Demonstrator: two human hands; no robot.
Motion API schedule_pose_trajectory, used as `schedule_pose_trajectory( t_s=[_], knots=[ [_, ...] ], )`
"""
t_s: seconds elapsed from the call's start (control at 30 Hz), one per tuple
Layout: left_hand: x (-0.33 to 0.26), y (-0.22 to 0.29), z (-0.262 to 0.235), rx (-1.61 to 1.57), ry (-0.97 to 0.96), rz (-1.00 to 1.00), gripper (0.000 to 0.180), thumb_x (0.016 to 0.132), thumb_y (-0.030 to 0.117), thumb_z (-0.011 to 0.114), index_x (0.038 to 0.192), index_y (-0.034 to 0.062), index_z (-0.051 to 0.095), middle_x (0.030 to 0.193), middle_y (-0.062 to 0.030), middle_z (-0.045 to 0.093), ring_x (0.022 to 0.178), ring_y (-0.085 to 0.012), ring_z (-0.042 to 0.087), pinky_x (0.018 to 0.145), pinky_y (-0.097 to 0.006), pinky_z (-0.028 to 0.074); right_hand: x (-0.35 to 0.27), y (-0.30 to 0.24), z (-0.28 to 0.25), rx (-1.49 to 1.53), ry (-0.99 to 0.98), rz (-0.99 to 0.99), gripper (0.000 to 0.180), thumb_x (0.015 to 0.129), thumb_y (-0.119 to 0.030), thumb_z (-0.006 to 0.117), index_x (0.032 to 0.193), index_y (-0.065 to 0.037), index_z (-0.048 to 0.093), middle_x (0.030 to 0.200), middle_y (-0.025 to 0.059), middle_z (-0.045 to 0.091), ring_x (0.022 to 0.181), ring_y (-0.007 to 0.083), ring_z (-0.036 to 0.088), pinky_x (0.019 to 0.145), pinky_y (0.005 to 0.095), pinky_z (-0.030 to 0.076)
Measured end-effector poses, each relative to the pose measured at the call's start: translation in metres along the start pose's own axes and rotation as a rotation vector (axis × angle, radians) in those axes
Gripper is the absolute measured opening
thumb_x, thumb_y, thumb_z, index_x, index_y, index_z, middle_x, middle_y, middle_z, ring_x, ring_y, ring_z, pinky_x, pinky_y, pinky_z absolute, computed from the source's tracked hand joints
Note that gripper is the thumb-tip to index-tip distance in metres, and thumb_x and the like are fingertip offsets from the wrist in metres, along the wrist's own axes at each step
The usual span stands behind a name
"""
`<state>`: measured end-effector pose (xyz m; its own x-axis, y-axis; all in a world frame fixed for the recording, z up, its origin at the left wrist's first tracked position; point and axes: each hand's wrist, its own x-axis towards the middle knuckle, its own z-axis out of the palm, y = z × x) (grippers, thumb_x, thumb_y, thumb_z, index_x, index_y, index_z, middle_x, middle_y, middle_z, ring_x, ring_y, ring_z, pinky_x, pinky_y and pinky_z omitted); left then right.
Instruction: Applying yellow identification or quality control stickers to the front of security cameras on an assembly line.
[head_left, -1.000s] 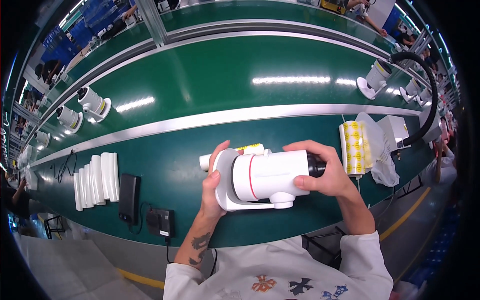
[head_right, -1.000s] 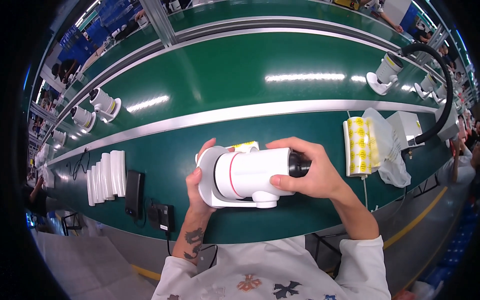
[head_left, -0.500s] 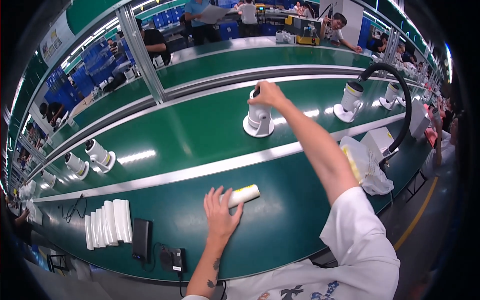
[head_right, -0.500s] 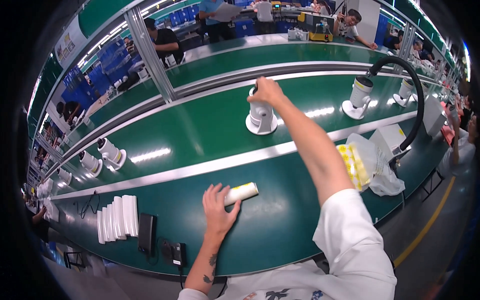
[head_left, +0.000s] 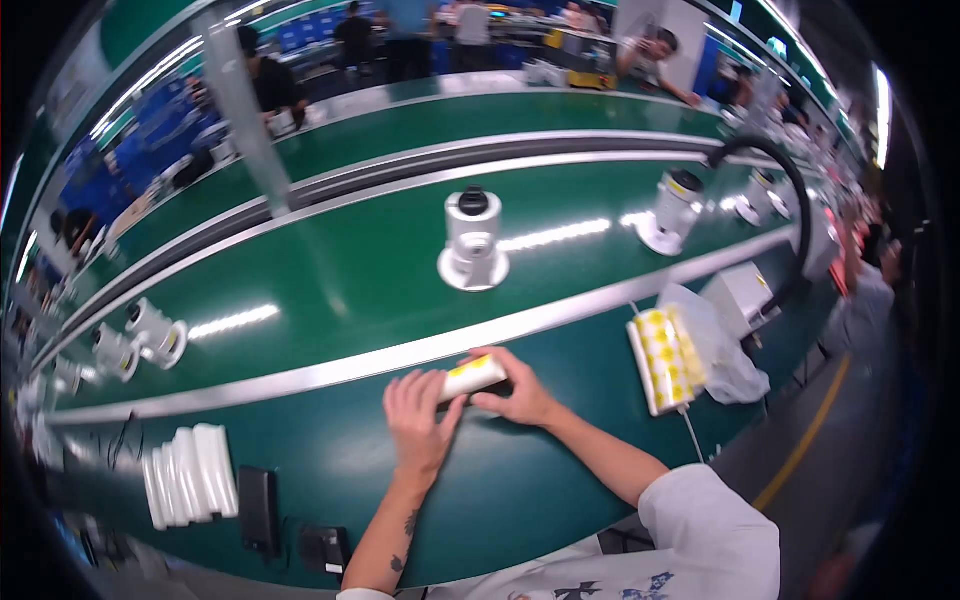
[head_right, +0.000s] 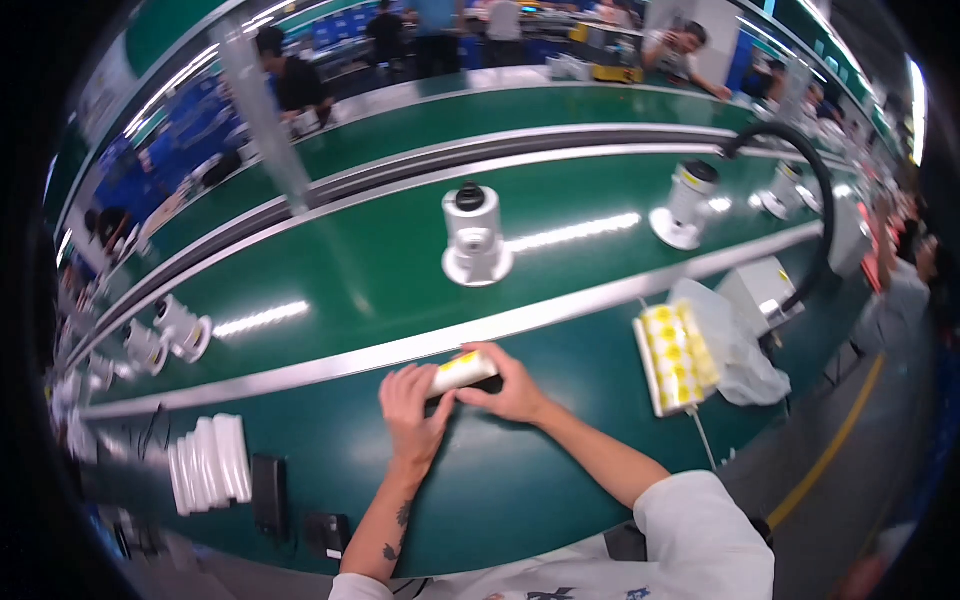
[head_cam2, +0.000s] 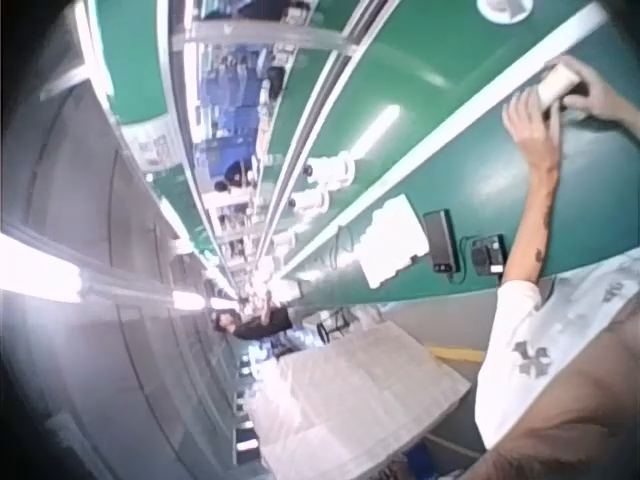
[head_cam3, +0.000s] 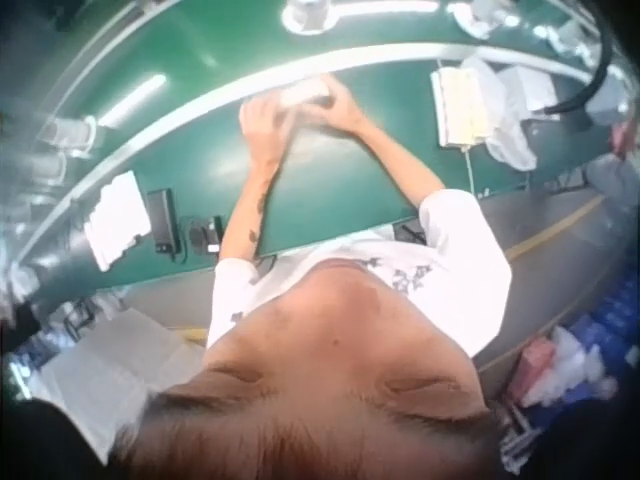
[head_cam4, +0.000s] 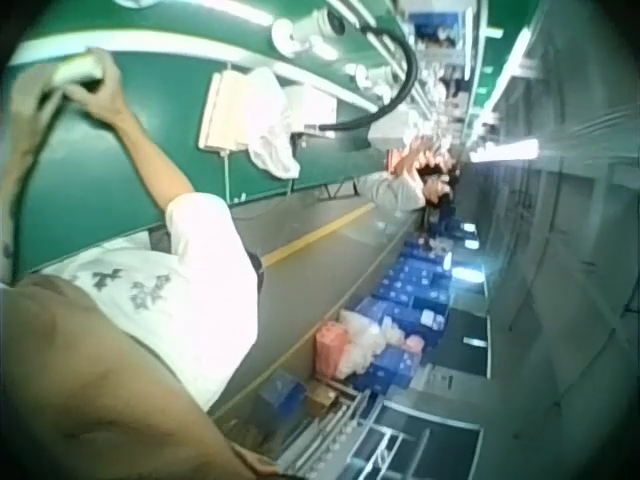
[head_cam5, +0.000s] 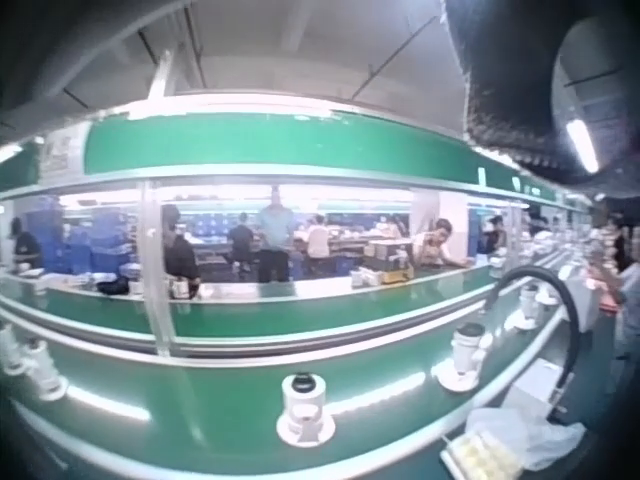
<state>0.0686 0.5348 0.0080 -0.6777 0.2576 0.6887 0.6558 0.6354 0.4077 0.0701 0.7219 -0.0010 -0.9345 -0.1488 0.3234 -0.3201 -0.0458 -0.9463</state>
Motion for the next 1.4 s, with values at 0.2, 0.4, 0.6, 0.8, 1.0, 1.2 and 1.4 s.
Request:
schedule_pose_trajectory(
  t_s=[0.2, 0.4, 0.6, 0.8, 1.0, 1.2, 1.4],
  knots=[
    [-0.003, -0.002, -0.005, 0.129, -0.094, 0.018, 0.062, 0.069, 0.022, 0.08, 0.124, 0.0072, 0.055, 0.127, -0.0151, 0.052, 0.124, -0.0383, 0.043, 0.106, -0.059, 0.027, -0.002, 0.009, 0.004, 0.067, 0.114, 0.105, 0.042, 0.085, -0.009, 0.071, 0.121, -0.001, 0.052, 0.11, 0.0061, 0.062, 0.101, 0.0115, 0.059, 0.086, 0.0273, 0.05],
    [-0.011, -0.014, 0.002, -0.328, 0.13, -0.311, 0.073, 0.072, 0.007, 0.076, 0.135, 0.0018, 0.04, 0.141, -0.0183, 0.038, 0.132, -0.0341, 0.035, 0.11, -0.044, 0.027, -0.005, 0.014, -0.011, 0.382, 0.173, 0.095, 0.043, 0.087, -0.008, 0.068, 0.125, 0.001, 0.05, 0.113, 0.0058, 0.061, 0.102, 0.0114, 0.059, 0.087, 0.0276, 0.05],
    [-0.015, -0.035, 0.004, -0.885, 0.063, -0.643, 0.047, 0.088, -0.001, 0.061, 0.13, 0.0004, 0.039, 0.121, -0.0158, 0.052, 0.101, -0.0226, 0.06, 0.075, -0.03, 0.056, 0.004, -0.008, -0.026, 0.118, 0.129, 0.21, 0.052, 0.082, -0.014, 0.074, 0.126, 0.001, 0.05, 0.112, 0.0072, 0.062, 0.101, 0.012, 0.059, 0.089, 0.0262, 0.048],
    [-0.007, -0.028, 0.008, -0.979, 0.212, -0.707, 0.05, 0.086, -0.003, 0.063, 0.129, 0.001, 0.038, 0.121, -0.0156, 0.053, 0.107, -0.0264, 0.058, 0.078, -0.034, 0.057, 0.083, -0.015, -0.252, -0.866, 1.3, -0.03, 0.054, 0.076, -0.01, 0.069, 0.124, 0.004, 0.048, 0.119, 0.0221, 0.055, 0.111, 0.035, 0.055, 0.099, 0.0402, 0.041],
    [-0.012, -0.031, 0.009, -1.082, 0.197, -0.726, 0.055, 0.083, -0.004, 0.067, 0.13, 0.0016, 0.04, 0.118, -0.0165, 0.052, 0.103, -0.025, 0.059, 0.074, -0.033, 0.059, 0.078, 0.022, -0.376, -0.517, 1.061, 0.337, 0.043, 0.07, -0.007, 0.067, 0.112, -0.005, 0.056, 0.093, 0.0103, 0.063, 0.067, 0.0211, 0.064, 0.043, 0.0364, 0.054],
    [-0.007, -0.029, 0.005, -1.104, 0.189, -0.735, 0.058, 0.083, -0.005, 0.065, 0.135, 0.0005, 0.038, 0.121, -0.0161, 0.052, 0.104, -0.0237, 0.059, 0.077, -0.033, 0.059, 0.079, -0.02, -0.342, -0.979, 0.917, 0.458, 0.046, 0.063, -0.032, 0.075, 0.087, 0.006, 0.067, 0.077, 0.0158, 0.069, 0.059, 0.0235, 0.069, 0.063, 0.0333, 0.055],
    [-0.006, -0.03, 0.015, -1.137, 0.13, -0.669, 0.047, 0.082, -0.007, 0.067, 0.122, 0.0017, 0.044, 0.117, -0.0133, 0.052, 0.103, -0.0211, 0.058, 0.079, -0.032, 0.058, 0.043, -0.074, -0.248, -0.645, 0.67, 0.166, 0.025, 0.073, -0.013, 0.074, 0.079, -0.002, 0.052, 0.066, 0.0075, 0.061, 0.051, 0.0158, 0.061, 0.05, 0.028, 0.051]
  ],
)
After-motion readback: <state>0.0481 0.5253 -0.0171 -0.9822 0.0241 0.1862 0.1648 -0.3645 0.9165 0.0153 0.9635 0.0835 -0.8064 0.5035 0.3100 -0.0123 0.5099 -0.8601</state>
